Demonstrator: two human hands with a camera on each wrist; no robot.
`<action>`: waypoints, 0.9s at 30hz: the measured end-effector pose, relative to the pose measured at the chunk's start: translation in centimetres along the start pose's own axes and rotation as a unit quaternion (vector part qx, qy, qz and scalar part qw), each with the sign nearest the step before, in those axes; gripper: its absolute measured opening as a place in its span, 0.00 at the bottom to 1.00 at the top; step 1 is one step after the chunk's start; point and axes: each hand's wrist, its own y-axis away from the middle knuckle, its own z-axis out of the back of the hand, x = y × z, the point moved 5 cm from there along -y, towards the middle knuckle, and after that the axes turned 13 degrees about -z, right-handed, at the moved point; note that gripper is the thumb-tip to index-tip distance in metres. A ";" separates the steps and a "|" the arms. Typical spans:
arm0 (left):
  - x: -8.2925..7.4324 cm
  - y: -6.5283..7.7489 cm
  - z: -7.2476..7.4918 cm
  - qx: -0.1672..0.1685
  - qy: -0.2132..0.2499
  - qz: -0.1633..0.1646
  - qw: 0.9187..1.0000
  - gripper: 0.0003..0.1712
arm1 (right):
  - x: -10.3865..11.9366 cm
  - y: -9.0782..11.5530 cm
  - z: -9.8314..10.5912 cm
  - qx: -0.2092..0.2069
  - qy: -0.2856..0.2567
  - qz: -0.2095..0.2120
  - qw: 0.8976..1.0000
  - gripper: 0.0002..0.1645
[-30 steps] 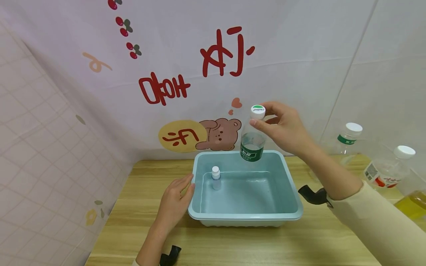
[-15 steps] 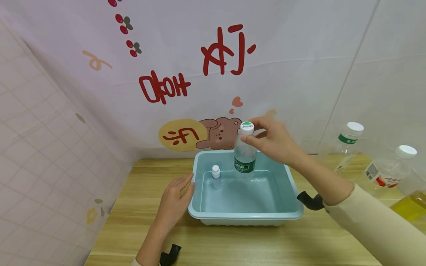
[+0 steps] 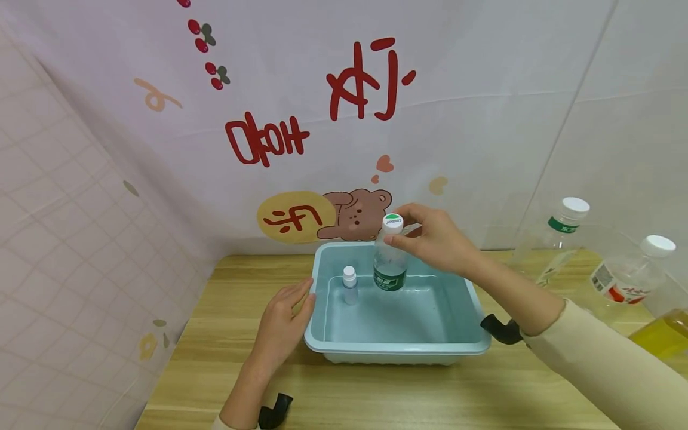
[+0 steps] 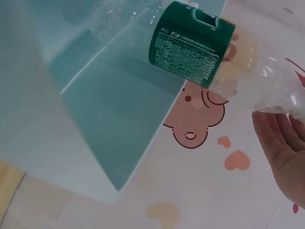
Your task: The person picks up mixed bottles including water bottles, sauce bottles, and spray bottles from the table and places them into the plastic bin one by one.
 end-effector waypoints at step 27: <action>-0.2 0.1 0.0 -0.004 -0.005 -0.016 1.000 0.24 | -0.4 -0.1 -2.0 0.079 0.086 -0.026 0.993 0.19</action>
